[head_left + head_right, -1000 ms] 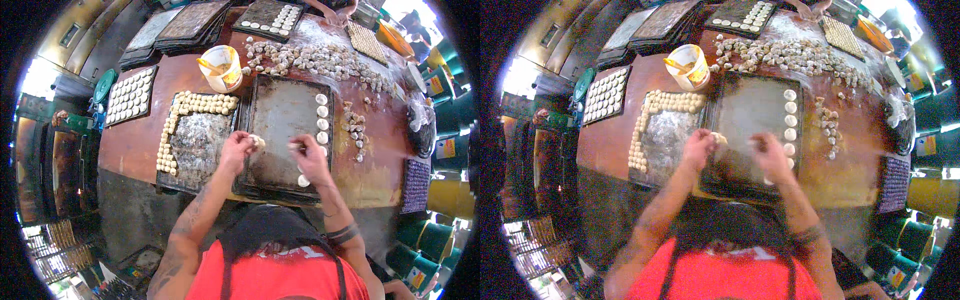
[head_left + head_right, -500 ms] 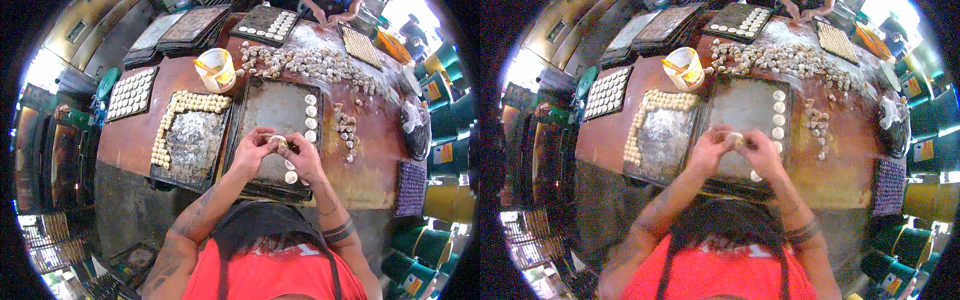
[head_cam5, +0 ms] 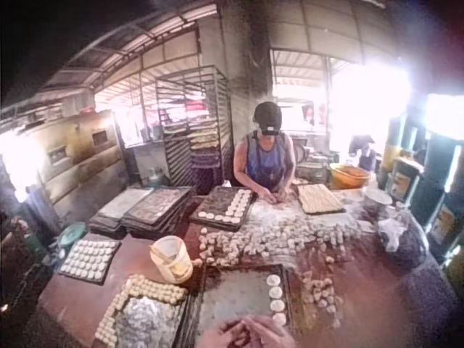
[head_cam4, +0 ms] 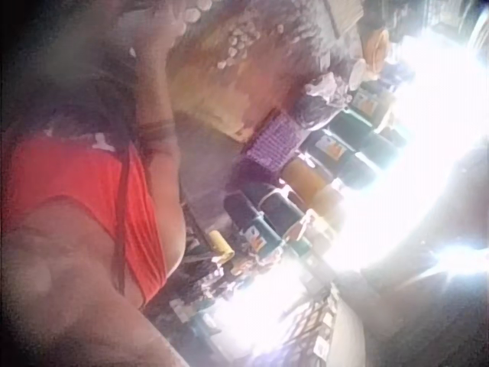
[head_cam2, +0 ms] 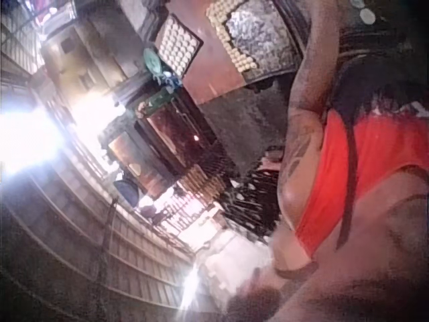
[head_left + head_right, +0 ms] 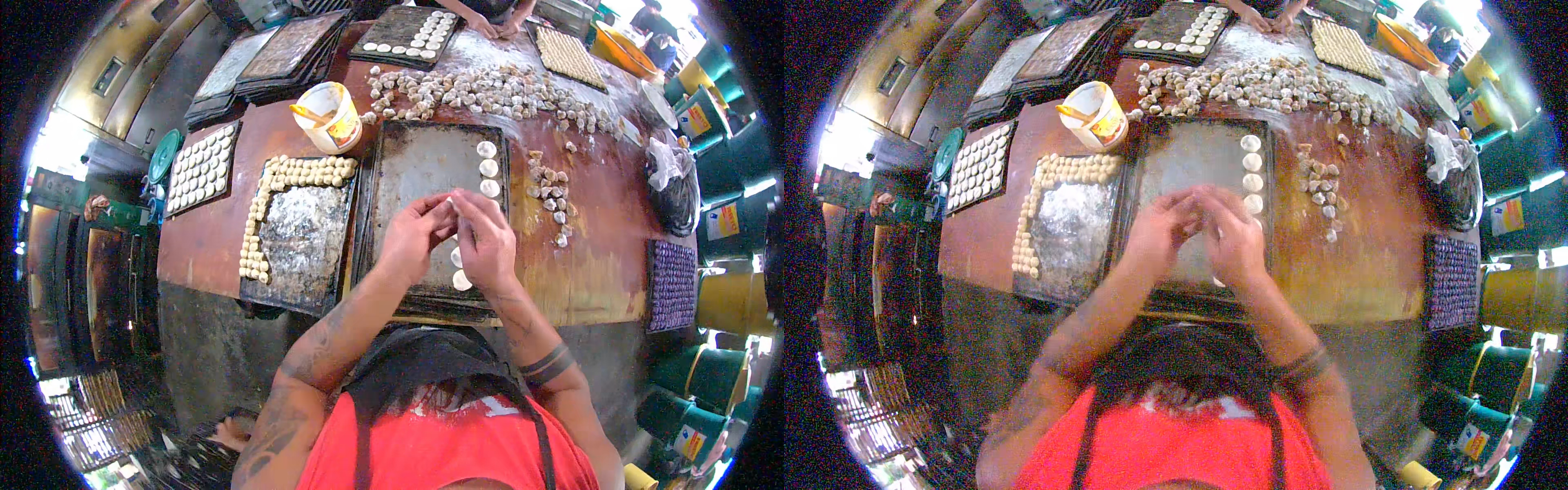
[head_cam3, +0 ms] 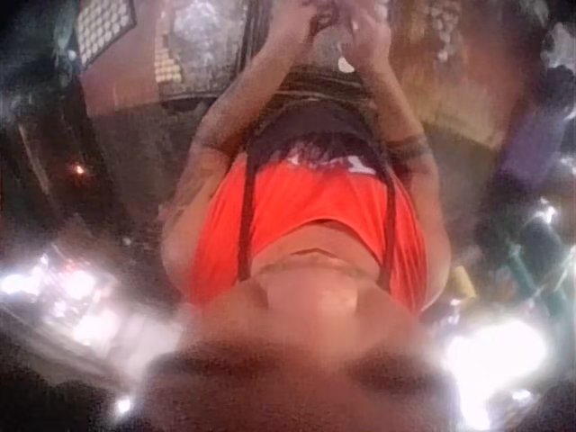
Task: The person takes dough pieces from a tray, fills each piece with stuffing by hand, rolls them into balls, and arranges the finished dough balls onto a baking tray.
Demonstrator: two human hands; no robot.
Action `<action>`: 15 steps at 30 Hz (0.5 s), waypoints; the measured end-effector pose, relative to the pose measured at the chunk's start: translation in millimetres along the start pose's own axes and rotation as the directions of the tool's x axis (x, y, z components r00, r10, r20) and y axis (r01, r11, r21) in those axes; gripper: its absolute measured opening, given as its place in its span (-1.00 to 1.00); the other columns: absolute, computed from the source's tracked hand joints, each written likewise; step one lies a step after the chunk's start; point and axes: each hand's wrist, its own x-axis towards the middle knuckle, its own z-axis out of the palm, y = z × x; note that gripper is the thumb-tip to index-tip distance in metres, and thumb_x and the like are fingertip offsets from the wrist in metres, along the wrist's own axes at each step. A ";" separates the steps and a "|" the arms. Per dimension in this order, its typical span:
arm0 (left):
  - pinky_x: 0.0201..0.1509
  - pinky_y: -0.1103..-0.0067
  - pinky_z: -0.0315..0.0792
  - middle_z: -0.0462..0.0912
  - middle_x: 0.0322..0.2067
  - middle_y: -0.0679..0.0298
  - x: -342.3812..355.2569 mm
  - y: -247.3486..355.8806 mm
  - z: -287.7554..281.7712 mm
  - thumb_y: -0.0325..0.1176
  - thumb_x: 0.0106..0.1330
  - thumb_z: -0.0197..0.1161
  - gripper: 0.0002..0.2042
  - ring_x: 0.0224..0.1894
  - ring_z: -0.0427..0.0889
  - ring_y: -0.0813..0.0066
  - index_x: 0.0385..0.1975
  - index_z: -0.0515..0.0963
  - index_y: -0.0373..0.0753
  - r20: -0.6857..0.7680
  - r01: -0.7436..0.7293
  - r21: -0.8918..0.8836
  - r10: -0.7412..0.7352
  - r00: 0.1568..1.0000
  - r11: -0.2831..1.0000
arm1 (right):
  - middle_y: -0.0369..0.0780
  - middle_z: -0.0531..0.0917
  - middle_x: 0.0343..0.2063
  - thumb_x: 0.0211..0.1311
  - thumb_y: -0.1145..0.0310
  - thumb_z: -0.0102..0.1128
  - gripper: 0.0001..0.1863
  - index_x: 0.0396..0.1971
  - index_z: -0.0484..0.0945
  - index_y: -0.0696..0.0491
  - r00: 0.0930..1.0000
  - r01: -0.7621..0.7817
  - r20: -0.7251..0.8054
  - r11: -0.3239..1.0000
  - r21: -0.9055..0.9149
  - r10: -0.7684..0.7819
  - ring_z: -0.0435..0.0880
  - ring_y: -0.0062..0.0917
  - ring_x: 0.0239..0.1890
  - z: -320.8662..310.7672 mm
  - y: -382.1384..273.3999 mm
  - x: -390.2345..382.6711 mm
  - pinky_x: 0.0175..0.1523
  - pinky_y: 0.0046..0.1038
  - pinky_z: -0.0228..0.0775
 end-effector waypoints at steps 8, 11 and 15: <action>0.16 0.37 0.57 0.70 -0.06 0.19 -6.5 -17.6 -11.4 -0.42 0.28 0.45 -0.63 0.01 0.71 0.35 0.05 0.57 -0.36 0.204 0.125 0.073 -0.137 0.969 0.990 | -0.10 0.70 0.06 -0.14 0.48 0.56 -0.53 -0.11 0.67 0.01 0.931 0.007 0.357 0.984 0.178 -0.071 0.62 -0.14 0.21 -9.5 21.7 15.3 0.32 -0.19 0.46; 0.12 0.39 0.56 0.69 -0.05 0.22 -7.6 -39.7 -13.9 -0.35 0.34 0.42 -0.65 -0.05 0.69 0.38 0.06 0.57 -0.33 0.272 0.241 -0.078 -0.212 0.939 0.967 | -0.23 0.72 -0.16 -0.18 0.62 0.48 -0.56 -0.20 0.55 0.07 0.933 0.133 0.318 0.983 0.130 -0.168 0.70 -0.29 -0.02 -9.7 41.5 7.7 0.07 -0.28 0.55; 0.02 0.46 0.58 0.70 -0.09 0.25 -3.2 -55.0 -40.6 -0.39 0.39 0.37 -0.65 -0.14 0.69 0.39 0.13 0.56 -0.28 0.073 0.297 -0.034 -0.294 0.953 0.954 | -0.17 0.65 -0.06 -0.07 0.64 0.42 -0.63 -0.21 0.54 0.11 0.961 -0.228 0.189 0.967 0.117 0.204 0.67 -0.42 -0.01 25.5 60.2 -48.3 0.06 -0.30 0.54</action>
